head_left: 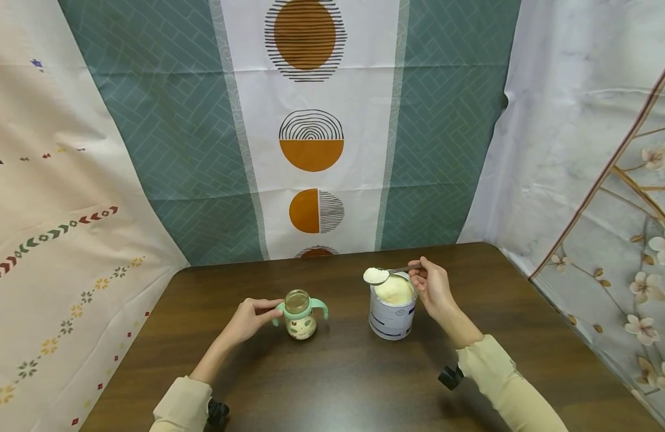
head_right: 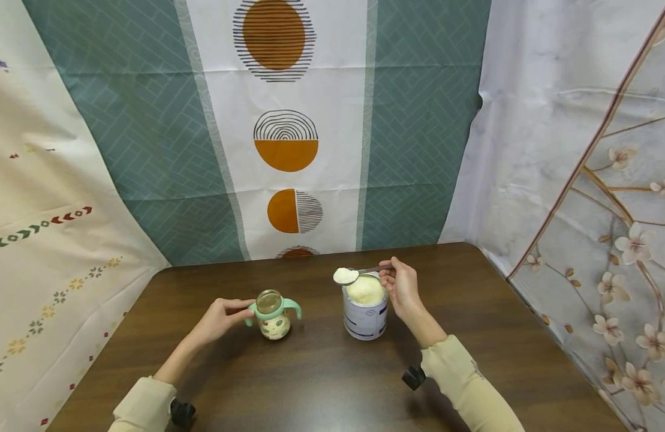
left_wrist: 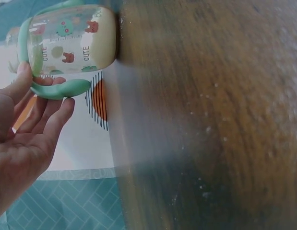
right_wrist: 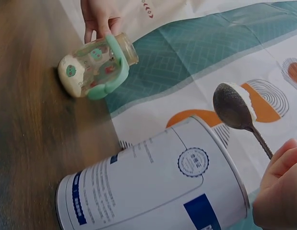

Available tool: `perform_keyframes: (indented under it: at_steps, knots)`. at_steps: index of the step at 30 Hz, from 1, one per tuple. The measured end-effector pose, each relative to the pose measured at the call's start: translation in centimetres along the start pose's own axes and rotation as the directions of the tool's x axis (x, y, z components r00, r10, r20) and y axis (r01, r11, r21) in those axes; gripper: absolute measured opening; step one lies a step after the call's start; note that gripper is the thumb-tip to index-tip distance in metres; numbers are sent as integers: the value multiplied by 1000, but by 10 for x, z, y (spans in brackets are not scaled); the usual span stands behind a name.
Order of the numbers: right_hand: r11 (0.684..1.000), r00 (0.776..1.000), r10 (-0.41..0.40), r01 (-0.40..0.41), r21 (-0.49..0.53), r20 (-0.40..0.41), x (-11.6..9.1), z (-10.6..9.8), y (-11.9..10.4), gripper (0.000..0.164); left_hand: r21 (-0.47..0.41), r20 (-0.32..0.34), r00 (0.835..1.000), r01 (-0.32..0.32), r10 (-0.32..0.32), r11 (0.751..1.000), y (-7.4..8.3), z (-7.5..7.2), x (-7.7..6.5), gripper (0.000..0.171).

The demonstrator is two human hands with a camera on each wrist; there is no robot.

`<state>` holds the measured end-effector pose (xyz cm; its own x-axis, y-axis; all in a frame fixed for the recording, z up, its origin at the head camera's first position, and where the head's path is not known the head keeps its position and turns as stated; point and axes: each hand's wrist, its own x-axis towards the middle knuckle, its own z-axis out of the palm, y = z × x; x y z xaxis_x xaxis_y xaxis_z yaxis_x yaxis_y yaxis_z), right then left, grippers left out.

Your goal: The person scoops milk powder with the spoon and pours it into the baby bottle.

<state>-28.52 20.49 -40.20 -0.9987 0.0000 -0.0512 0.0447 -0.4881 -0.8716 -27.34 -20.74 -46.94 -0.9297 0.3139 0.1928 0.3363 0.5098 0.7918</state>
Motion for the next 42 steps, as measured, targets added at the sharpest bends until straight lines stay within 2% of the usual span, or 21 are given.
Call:
perform_keyframes:
  at_steps: [21,31,42]
  knots:
    - [1000,999,-30,30,0,12,1,22,8,42,38,12,1000,9,-10,999,3,-1,0,38]
    - [1000,1000,-8,8,18,13,1,31,10,40,42,11,1000,3,-3,999,3,-2,2,37]
    - [1000,999,-13,13,-11,52,0,43,15,38,26,12,1000,13,-13,1000,4,-3,2,37]
